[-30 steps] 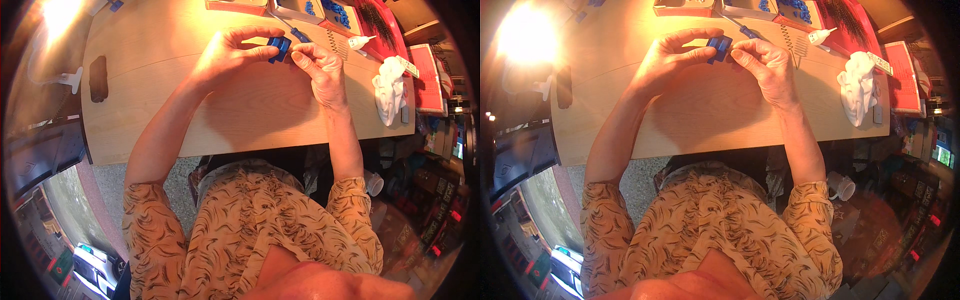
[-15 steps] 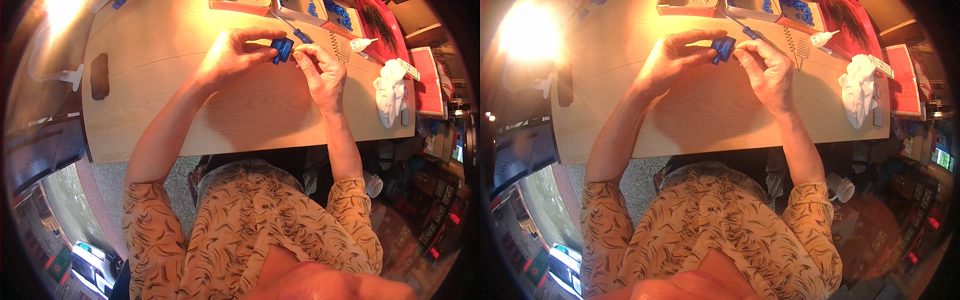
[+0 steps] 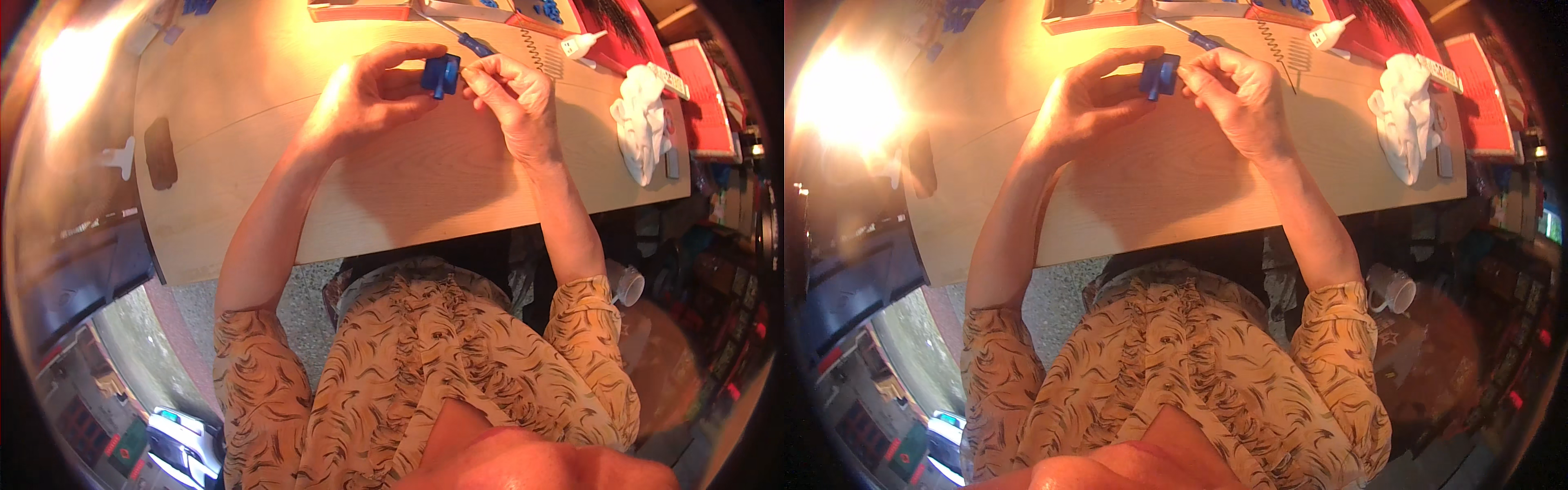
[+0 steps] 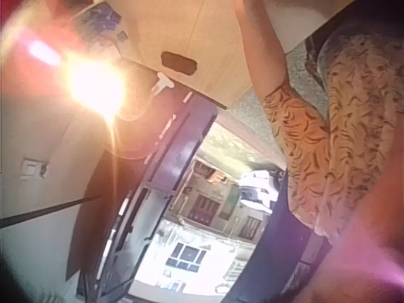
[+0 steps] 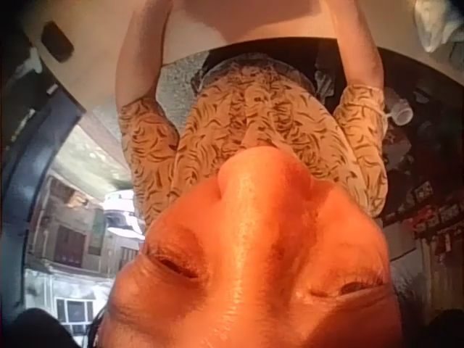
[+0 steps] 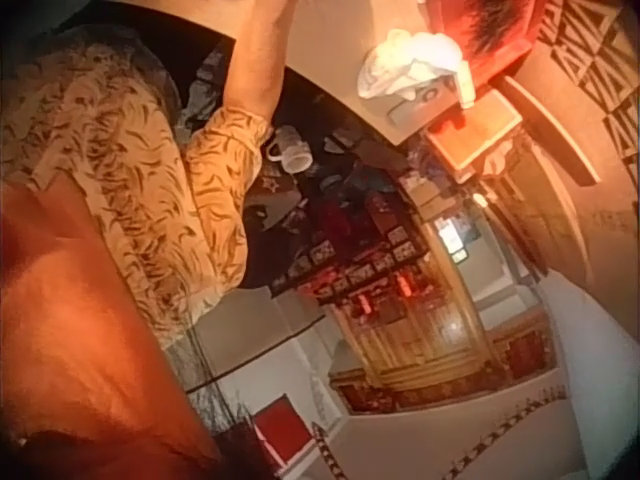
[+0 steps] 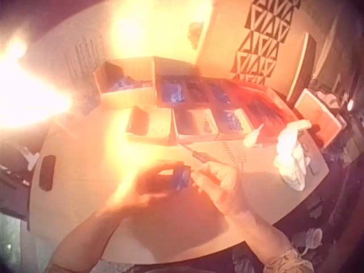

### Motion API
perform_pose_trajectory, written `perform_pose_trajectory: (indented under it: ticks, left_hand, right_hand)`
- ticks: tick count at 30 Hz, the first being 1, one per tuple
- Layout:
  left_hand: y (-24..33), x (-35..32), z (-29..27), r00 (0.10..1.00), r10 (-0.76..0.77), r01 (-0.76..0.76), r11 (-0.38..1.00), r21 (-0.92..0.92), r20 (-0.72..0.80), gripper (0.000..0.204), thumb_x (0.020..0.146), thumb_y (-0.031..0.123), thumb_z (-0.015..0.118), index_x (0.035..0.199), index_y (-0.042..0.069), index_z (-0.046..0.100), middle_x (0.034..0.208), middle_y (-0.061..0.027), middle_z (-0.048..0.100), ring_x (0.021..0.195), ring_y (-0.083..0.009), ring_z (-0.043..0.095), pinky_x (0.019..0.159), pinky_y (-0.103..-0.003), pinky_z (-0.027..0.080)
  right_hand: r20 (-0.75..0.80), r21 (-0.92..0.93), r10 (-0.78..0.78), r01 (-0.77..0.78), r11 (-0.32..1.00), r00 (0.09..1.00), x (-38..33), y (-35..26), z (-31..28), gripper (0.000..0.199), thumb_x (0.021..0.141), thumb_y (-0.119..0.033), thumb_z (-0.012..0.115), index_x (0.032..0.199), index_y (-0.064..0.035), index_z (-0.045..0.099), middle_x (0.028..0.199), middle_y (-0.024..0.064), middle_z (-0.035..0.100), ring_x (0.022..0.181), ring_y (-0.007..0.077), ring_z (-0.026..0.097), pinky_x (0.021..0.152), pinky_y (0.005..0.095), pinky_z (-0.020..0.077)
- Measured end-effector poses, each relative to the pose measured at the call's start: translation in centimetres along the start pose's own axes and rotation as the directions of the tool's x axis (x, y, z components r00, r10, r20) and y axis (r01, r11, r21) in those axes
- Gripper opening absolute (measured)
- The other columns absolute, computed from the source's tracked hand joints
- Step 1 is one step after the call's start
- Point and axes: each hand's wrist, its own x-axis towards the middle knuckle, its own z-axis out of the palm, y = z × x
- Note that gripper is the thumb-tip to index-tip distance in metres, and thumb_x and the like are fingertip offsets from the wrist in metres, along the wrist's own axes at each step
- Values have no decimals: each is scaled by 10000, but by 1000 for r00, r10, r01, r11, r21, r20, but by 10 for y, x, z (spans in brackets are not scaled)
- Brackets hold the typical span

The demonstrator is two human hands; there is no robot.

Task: The person assembles electronic components, springs, and a blue plastic housing using a screwdriver.

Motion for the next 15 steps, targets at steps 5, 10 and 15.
perform_pose_trajectory:
  ticks: [5,10,15]
  left_hand:
    - [0,1,3,995,-42,44,999,12,-93,547,867,26,790,1366,8,566,1147,-103,729,1086,-169,687,965,-311,557]
    - [0,2,6,991,-60,56,998,-35,-116,502,876,27,782,1341,10,592,1138,-111,732,1069,-160,691,957,-304,563]
    - [2,1,7,987,-45,44,999,-15,-152,450,890,-7,755,1316,3,612,1131,-111,736,1067,-163,694,953,-297,567]
  right_hand:
    - [-32,-159,-227,219,963,973,-3,-5,7,69,917,-48,719,915,15,692,822,39,709,719,114,653,675,278,534]
    - [-34,-360,-438,397,844,899,-2,-6,8,44,893,-32,719,892,-6,684,781,93,666,700,207,671,654,299,526]
    - [1,-232,-255,248,941,967,-5,-10,6,62,921,-45,701,914,12,677,768,60,675,689,125,637,646,277,513]
